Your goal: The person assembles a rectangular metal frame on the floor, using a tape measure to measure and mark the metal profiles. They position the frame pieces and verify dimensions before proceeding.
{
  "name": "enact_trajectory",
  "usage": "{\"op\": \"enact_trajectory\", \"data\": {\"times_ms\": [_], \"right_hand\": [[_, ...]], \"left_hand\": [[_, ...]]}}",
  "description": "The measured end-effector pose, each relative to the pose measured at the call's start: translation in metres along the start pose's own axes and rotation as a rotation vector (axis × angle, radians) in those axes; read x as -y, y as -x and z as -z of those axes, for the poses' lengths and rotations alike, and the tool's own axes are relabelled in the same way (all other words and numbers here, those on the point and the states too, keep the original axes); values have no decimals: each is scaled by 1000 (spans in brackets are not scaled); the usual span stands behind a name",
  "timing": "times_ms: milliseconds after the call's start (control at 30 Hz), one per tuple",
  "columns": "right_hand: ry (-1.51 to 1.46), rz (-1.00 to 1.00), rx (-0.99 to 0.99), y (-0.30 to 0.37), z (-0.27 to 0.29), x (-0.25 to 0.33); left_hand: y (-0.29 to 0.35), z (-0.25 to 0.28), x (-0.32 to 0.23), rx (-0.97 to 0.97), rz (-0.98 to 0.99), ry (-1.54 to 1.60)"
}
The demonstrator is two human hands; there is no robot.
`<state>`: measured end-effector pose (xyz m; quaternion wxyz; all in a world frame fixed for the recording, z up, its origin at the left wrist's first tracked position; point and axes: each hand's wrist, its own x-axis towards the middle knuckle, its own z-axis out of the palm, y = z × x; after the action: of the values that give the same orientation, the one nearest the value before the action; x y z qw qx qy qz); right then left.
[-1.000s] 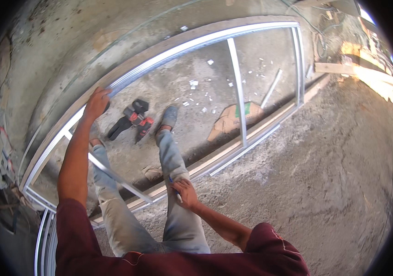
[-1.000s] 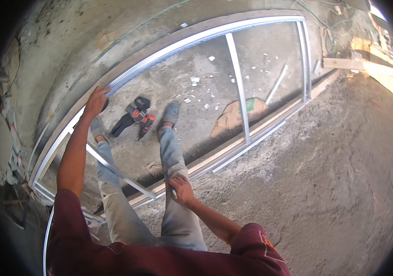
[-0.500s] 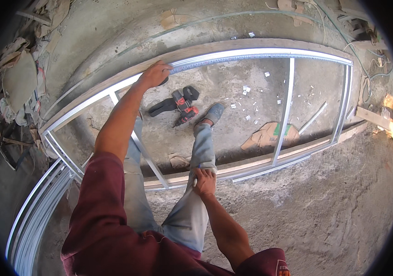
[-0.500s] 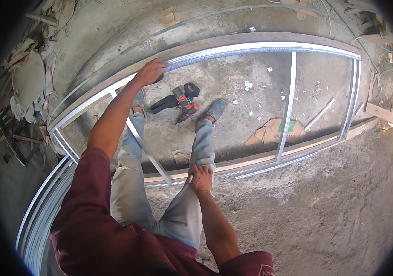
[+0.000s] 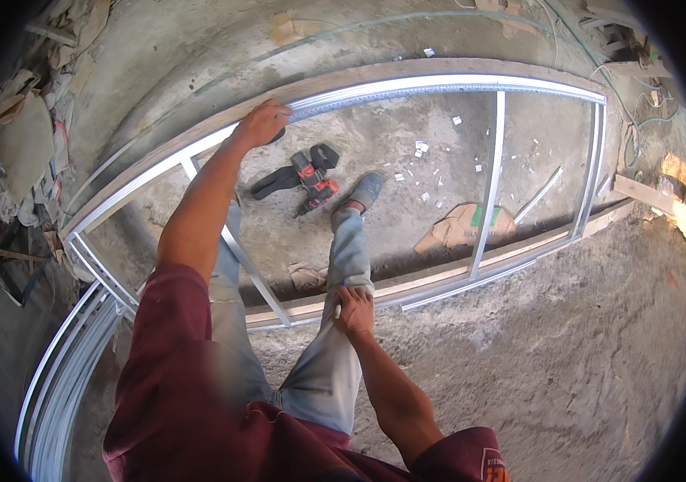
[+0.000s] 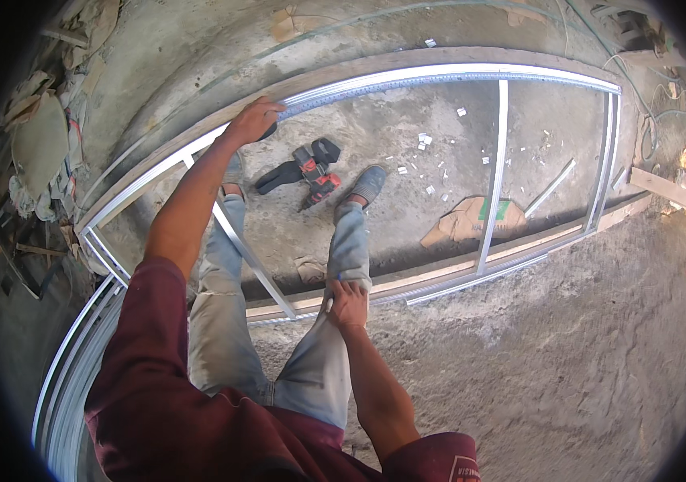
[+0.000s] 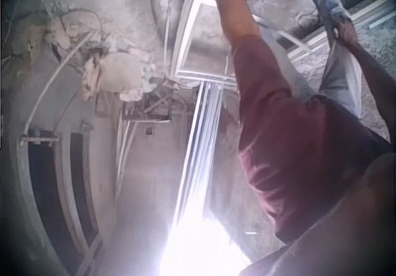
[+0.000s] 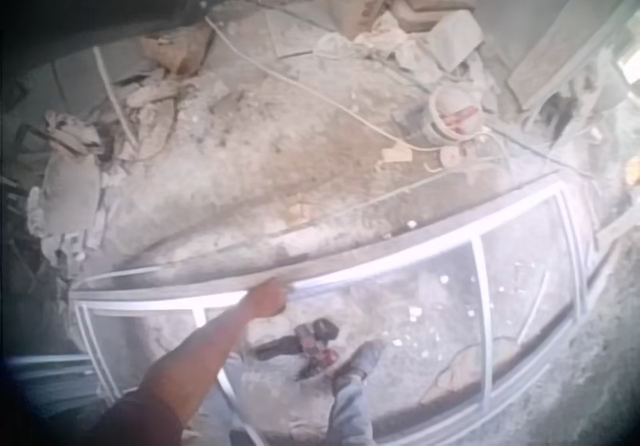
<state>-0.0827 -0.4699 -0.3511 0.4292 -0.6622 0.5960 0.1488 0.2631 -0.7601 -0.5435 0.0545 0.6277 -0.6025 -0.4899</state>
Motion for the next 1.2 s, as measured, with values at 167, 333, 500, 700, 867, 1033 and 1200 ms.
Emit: {"op": "enact_trajectory", "data": {"times_ms": [167, 333, 500, 700, 867, 1033, 1200], "right_hand": [[-22, -1, 10, 1, -8, -8], [-29, -1, 22, 2, -9, -12], [-512, -216, -96, -44, 23, -35], [-1083, -65, -443, -245, 145, -95], [-998, 128, -435, -362, 239, -108], [-769, 202, -351, -408, 257, -99], [-664, 190, -271, -435, 253, -104]], "left_hand": [[-2, 1, 1, -16, -13, -17], [0, -3, 14, -24, -51, 30], [-4, -2, 5, -43, -64, -10], [-2, 4, -5, 49, -40, -12], [-1, 4, -10, -15, -69, -31], [0, 4, -4, -5, -95, -58], [-1, 4, -2, 4, -96, -15]]}}
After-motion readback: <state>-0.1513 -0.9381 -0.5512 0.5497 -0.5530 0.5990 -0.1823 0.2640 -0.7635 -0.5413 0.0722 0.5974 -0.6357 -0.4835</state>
